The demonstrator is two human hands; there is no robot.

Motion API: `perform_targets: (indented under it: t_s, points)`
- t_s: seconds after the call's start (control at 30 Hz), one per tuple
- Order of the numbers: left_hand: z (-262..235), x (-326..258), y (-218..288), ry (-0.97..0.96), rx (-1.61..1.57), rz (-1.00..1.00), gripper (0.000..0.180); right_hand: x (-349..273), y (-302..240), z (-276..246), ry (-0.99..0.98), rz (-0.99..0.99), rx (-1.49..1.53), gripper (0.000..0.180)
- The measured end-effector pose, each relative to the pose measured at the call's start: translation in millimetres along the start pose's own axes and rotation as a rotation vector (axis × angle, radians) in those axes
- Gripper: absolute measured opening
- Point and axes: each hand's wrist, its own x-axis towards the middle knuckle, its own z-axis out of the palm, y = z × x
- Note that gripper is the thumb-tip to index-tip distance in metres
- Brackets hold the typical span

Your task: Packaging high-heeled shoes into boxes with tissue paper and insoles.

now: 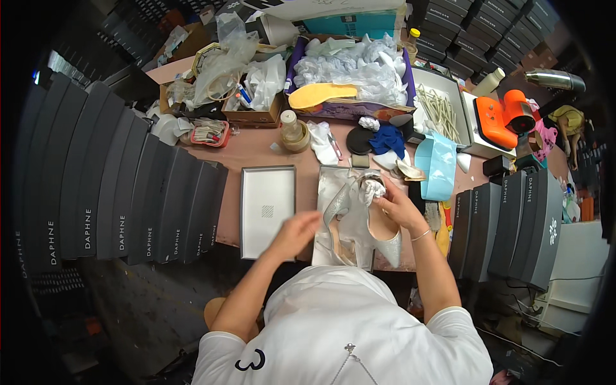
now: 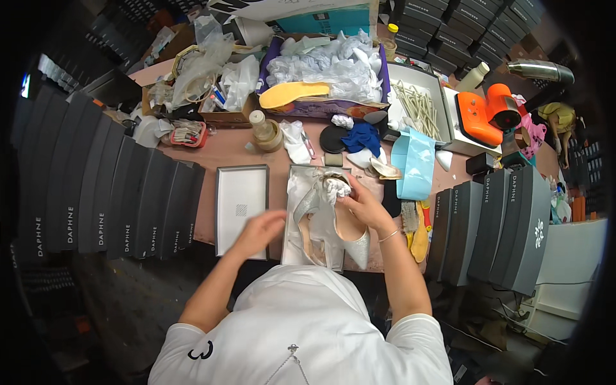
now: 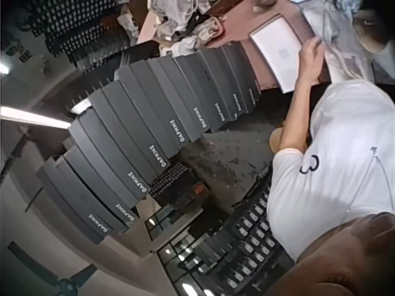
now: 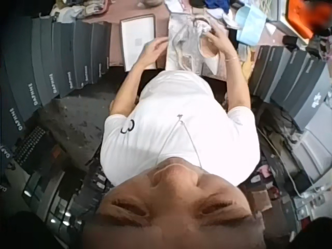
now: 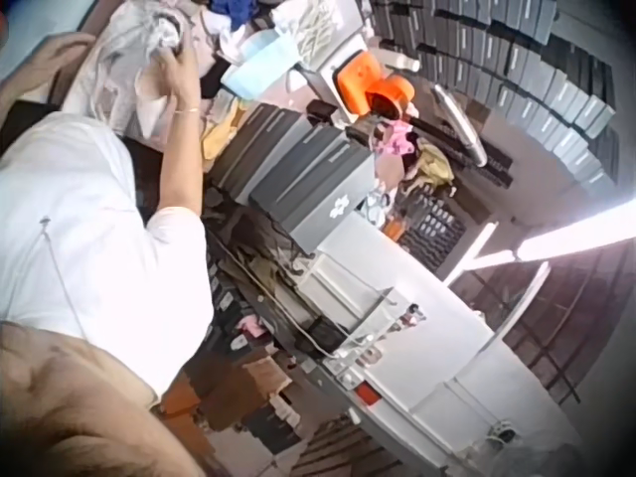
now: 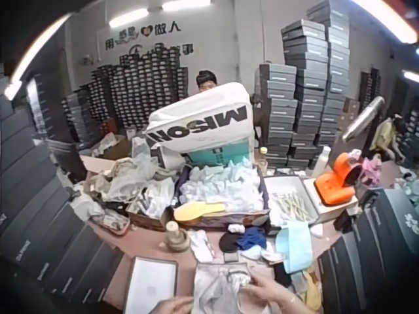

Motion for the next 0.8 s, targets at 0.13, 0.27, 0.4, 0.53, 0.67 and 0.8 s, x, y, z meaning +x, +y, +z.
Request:
perform_targets:
  t_s: [0.13,0.27,0.4,0.53,0.67,0.8]
  points:
    - [-58,57,61,0.028,-0.150,0.071,0.053,12,-37,2,-0.375,0.096,-0.336,0.062]
    - [-32,92,67,-0.503,-0.365,-0.360,0.069,38,-79,55,-0.845,-0.062,-0.645,0.055]
    - [-5,63,35,-0.518,-0.869,-0.708,0.073,54,-69,92,-0.997,-0.141,-0.861,0.035]
    - [34,2,15,-0.271,-1.138,-0.743,0.077,19,-55,110,-0.939,-0.165,-0.986,0.025]
    - [32,-22,0,-0.308,-1.355,-0.634,0.080,-29,-22,106,-0.508,-0.450,-0.759,0.042]
    - [34,-24,-10,-0.381,-1.301,-0.696,0.069,-50,-37,122,-0.436,-0.416,-0.536,0.053]
